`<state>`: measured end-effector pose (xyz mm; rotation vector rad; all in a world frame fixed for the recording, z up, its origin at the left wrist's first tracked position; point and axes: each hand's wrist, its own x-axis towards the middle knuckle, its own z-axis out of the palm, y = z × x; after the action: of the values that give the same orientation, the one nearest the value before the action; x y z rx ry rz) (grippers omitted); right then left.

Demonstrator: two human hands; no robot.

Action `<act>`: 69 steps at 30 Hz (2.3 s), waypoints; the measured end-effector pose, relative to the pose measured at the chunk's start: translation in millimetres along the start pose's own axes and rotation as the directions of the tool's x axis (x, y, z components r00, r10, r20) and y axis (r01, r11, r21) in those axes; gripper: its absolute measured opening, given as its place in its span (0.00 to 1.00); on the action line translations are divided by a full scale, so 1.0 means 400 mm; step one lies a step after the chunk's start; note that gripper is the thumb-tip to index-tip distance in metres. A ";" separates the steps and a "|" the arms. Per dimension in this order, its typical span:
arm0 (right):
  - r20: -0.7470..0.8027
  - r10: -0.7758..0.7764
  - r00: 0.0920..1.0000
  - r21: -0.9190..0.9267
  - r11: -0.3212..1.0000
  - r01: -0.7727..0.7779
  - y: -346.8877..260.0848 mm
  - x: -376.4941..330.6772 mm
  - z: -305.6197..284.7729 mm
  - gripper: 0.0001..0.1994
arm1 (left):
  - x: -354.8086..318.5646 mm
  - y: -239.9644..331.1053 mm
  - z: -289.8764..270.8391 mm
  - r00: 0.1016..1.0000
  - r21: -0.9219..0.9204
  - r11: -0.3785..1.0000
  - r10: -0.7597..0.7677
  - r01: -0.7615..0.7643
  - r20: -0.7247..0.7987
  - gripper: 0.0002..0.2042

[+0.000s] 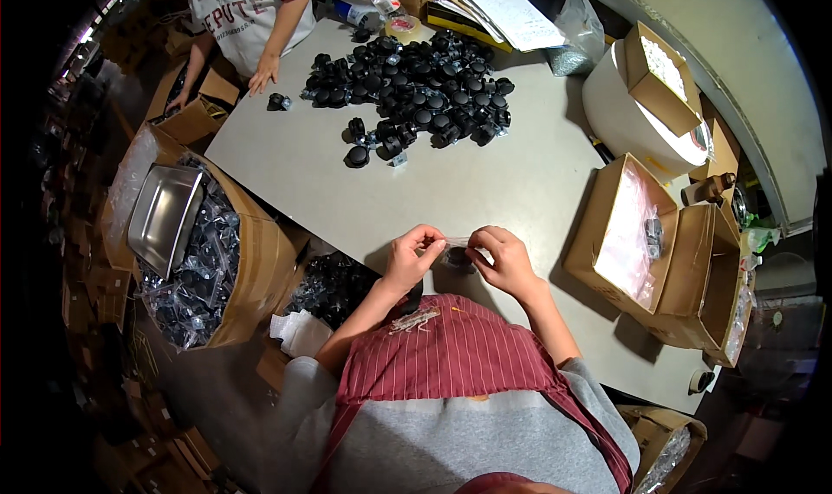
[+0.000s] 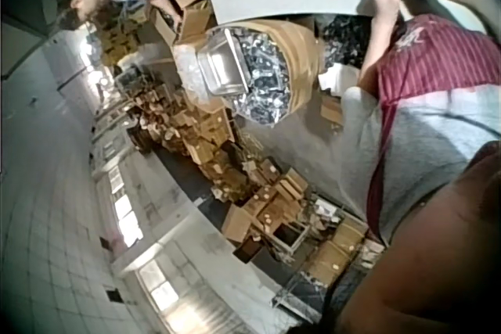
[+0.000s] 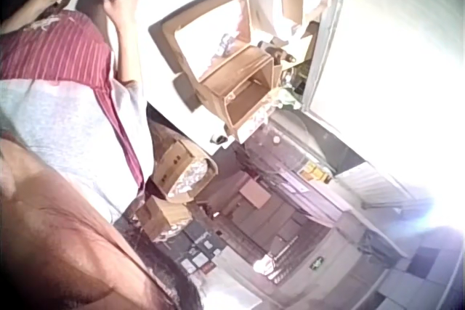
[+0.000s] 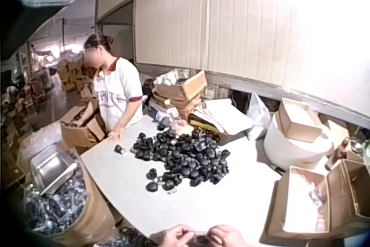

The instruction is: Picking up small black plastic caster wheels and placing them into individual small plastic zip bags.

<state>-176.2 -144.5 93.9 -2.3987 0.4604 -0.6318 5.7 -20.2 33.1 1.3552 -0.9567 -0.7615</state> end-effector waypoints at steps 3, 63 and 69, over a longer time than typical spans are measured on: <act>-0.034 0.038 0.999 -0.006 0.999 -0.038 -0.045 0.021 0.005 0.09 | 0.000 0.033 0.011 0.995 0.205 0.973 0.103 -0.103 0.014 0.05; -0.454 0.832 0.320 -0.265 0.216 -0.940 0.339 -0.443 -0.540 0.24 | 0.006 -0.160 -0.032 0.993 0.422 0.899 -0.095 0.118 -0.076 0.13; -0.792 0.544 0.277 0.190 0.651 -0.735 0.259 -0.440 -0.499 0.11 | 0.002 -0.173 -0.040 0.992 0.366 0.922 -0.111 0.128 -0.066 0.12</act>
<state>-446.4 -235.1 110.7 -1.6355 1.8956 -1.2861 26.2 -19.9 -34.9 1.7659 -1.0235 -0.6585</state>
